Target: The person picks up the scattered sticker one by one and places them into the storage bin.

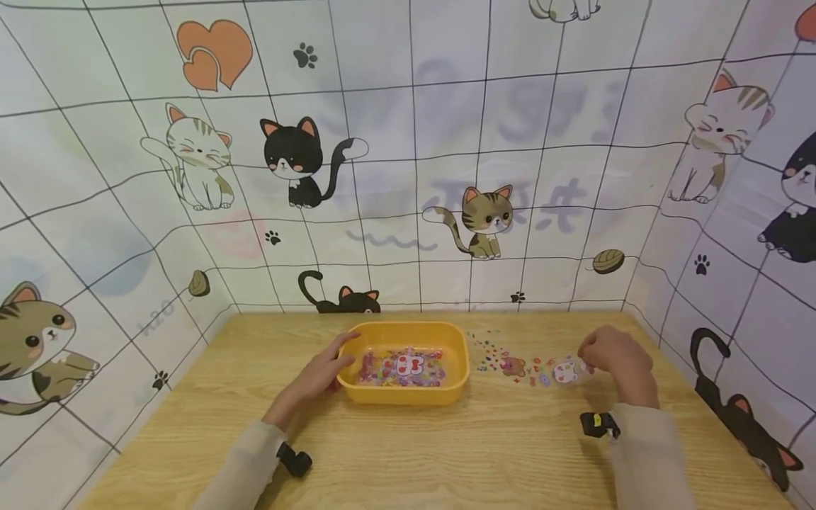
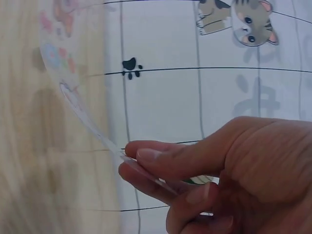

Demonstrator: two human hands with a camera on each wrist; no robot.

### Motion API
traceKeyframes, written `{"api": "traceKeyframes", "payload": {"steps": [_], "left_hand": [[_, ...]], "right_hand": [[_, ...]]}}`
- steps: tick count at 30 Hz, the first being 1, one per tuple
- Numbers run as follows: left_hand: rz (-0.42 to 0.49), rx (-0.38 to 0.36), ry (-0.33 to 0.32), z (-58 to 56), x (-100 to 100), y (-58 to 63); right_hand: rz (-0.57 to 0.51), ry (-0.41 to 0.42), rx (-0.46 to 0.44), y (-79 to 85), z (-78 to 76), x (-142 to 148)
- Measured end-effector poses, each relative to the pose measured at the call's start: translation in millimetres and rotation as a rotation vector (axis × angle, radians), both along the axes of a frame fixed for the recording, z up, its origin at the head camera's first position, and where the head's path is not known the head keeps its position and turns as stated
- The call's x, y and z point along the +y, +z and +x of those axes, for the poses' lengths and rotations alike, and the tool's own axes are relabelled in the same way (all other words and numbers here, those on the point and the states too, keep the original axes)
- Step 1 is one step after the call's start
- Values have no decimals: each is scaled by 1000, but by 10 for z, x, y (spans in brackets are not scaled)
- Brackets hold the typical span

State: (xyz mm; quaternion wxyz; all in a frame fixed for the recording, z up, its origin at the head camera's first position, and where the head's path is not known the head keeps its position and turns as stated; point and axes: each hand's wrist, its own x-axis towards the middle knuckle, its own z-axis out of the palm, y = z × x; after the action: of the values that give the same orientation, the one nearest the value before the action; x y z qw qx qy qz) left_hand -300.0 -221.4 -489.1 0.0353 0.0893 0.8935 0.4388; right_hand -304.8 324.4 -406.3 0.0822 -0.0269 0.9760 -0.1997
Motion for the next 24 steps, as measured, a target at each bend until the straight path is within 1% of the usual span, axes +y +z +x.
{"api": "traceKeyframes", "payload": {"steps": [3, 6, 8, 11, 14, 18, 24], "left_hand": [[-2, 0, 5, -2, 3, 0], [-5, -3, 4, -3, 3, 0], [-4, -4, -1, -5, 3, 0], [-1, -8, -5, -5, 4, -8], [4, -11, -5, 1, 2, -17], [5, -9, -12, 5, 0, -21], [-2, -10, 1, 1, 5, -6]], "right_hand": [[-9, 42, 61, 54, 6, 12], [-51, 49, 77, 124, 33, -13], [-99, 51, 69, 149, 44, -32], [-177, 38, 30, 178, 68, -65], [-222, 30, 12, 201, 86, -94], [-203, 44, 33, 239, 109, -112], [-126, 60, 114, 339, 158, -100]]}}
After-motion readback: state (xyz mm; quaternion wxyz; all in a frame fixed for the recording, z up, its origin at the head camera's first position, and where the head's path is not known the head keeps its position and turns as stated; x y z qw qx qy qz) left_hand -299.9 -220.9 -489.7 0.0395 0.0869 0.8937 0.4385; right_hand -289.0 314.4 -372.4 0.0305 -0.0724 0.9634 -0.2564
